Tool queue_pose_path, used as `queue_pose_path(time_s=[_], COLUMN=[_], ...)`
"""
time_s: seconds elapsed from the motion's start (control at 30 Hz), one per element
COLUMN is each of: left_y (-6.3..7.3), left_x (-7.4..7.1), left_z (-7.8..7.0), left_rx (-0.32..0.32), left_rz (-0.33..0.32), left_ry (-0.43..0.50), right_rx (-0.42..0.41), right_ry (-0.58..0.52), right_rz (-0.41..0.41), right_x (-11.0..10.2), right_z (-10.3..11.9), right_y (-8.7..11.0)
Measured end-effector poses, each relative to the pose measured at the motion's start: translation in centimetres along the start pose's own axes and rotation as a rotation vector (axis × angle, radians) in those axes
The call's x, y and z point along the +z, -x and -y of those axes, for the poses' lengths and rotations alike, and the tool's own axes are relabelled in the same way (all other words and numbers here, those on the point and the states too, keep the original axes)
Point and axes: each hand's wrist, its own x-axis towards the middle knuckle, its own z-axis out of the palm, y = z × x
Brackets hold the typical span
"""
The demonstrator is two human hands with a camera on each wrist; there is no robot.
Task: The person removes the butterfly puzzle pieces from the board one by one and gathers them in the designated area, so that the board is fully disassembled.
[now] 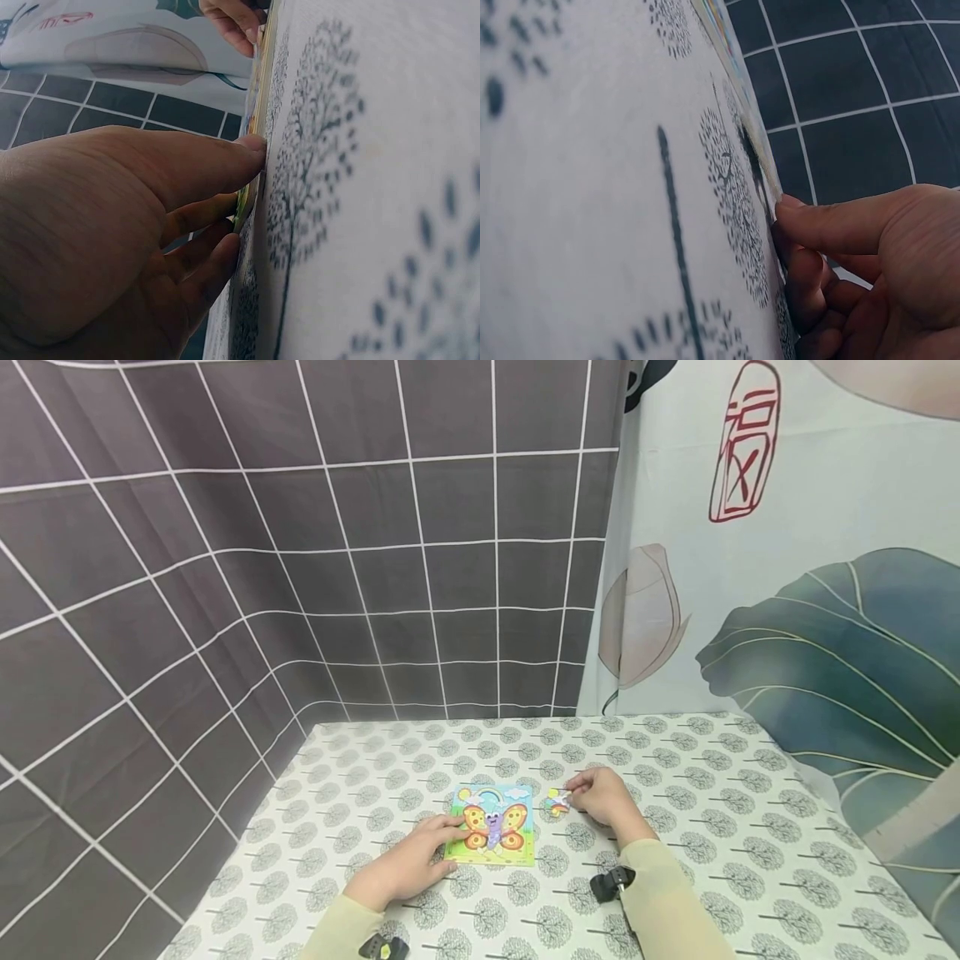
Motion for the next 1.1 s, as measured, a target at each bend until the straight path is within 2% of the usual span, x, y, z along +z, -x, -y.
queue_pose_path(time_s=[0.27,0.6,0.8,1.1], left_y=[-0.1,-0.1,0.0,-0.3], left_x=[0.1,0.3,0.3,0.3], left_z=[0.1,0.4,0.3,0.2], left_rx=[0.018,0.004,-0.009,-0.009], left_rz=[-0.006,-0.013,-0.019,-0.031], left_ry=[-0.010,-0.019,0.011,0.025], right_rx=[0.007,0.002,-0.016,-0.076], right_ry=[-0.019,0.009,0.035,-0.027], right_rz=[0.001,-0.015,-0.010,0.022], right_x=[-0.1,0.1,0.0,0.5], right_z=[0.1,0.2,0.4,1.0], right_y=[0.0,0.0,0.2,0.2])
